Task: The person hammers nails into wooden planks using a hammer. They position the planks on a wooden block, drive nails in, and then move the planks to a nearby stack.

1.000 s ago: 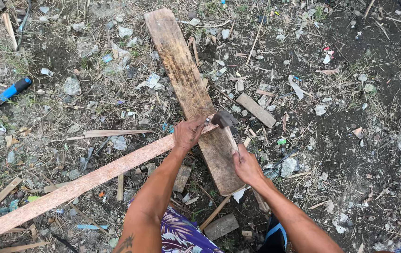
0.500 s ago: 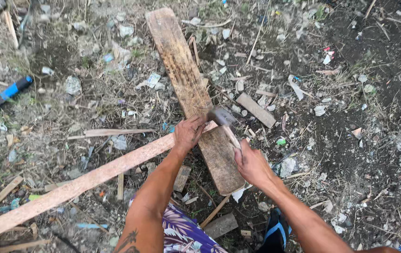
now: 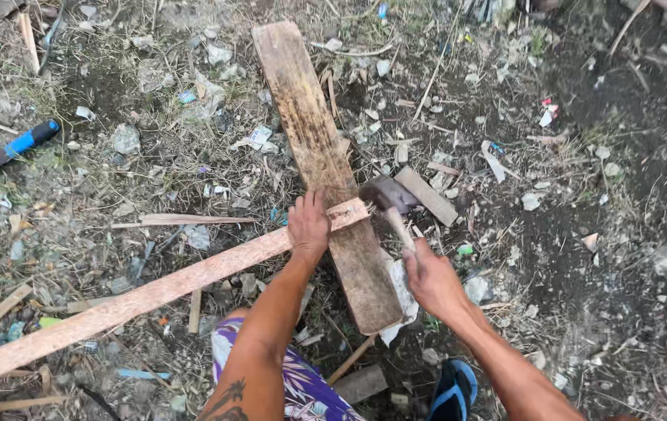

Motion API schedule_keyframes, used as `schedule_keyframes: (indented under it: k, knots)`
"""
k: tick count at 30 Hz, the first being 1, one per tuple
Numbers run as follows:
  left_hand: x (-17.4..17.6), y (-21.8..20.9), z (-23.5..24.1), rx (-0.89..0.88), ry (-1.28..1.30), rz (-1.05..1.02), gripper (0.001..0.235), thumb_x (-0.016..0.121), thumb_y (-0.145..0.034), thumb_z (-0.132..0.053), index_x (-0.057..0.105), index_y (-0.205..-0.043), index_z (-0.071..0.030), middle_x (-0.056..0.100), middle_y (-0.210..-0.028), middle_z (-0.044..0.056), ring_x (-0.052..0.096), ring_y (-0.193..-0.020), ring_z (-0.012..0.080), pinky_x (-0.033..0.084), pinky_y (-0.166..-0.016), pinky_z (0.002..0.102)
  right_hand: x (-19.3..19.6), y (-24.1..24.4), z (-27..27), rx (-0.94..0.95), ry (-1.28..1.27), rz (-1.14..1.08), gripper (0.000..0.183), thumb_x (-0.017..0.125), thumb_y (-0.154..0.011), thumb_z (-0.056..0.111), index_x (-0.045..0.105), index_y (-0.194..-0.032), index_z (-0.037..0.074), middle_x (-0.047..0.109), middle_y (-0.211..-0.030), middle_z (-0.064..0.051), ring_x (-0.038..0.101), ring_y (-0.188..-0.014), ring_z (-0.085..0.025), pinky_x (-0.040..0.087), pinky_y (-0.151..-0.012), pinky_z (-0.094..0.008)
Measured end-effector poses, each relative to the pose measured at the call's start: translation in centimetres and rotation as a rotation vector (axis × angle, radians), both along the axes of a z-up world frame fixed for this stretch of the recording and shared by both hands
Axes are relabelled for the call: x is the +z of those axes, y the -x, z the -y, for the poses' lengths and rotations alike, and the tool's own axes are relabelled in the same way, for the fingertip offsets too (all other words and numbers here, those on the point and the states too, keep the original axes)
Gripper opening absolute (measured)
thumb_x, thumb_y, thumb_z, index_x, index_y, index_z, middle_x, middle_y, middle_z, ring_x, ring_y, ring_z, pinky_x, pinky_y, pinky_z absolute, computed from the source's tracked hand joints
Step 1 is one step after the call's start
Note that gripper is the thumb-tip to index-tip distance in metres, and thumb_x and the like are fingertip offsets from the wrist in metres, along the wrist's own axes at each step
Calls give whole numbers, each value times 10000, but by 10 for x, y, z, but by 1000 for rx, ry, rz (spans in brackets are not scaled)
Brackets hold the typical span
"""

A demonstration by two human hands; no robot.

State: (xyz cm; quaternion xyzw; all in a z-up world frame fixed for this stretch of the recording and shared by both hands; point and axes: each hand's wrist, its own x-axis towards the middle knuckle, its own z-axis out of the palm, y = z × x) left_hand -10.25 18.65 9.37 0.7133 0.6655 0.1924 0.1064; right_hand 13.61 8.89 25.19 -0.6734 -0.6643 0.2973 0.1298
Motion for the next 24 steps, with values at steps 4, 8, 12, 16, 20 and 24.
schedule_keyframes:
  k: [4, 8, 12, 16, 20, 24]
  knots:
    - [-13, -3, 7, -13, 24, -49, 546, 574, -848, -87, 577, -1390, -154, 593, -1090, 69, 550, -982, 254, 417, -807, 401, 55, -21, 15, -105, -160, -202, 216, 415, -1039, 245, 555, -982, 91, 573, -645, -107, 557, -501, -179, 458, -443, -391]
    - [-21, -1, 12, 2, 46, -43, 559, 551, -870, -76, 566, -1425, -142, 596, -1105, 69, 551, -966, 246, 420, -803, 393, 30, -2, 9, -30, 20, -85, 208, 484, -1030, 271, 561, -1041, 79, 627, -676, -185, 623, -575, -310, 488, -528, -465]
    - [-19, 2, 12, -7, -49, -32, 540, 542, -844, -90, 579, -1380, -140, 613, -1139, 83, 557, -980, 261, 426, -796, 399, -48, 17, -19, 24, -92, -106, 279, 529, -1017, 267, 559, -1202, 60, 670, -775, -271, 666, -651, -478, 537, -556, -561]
    - [-25, -1, 14, 19, 39, 50, 392, 497, -1003, -126, 601, -1381, -136, 635, -1068, 94, 562, -980, 277, 429, -828, 417, -97, 17, -71, -139, 385, -126, 644, 662, -935, 296, 379, -1499, 166, 705, -790, -230, 674, -616, -373, 597, -587, -527]
    - [-25, -2, 6, 21, 69, -9, 354, 540, -967, -219, 613, -1280, -72, 660, -1137, 101, 577, -1028, 293, 440, -882, 434, -124, 27, -104, 130, 87, -221, 697, 762, -853, 175, 460, -1481, 195, 729, -808, -125, 686, -601, -229, 563, -613, -405]
    - [-3, 9, 17, -120, -162, -93, 605, 629, -904, -498, 574, -1294, -38, 647, -1208, 161, 562, -1083, 322, 435, -930, 445, -128, 27, -105, 150, 233, -122, 597, 697, -913, 152, 520, -1461, 306, 691, -735, -86, 634, -580, -209, 528, -568, -424]
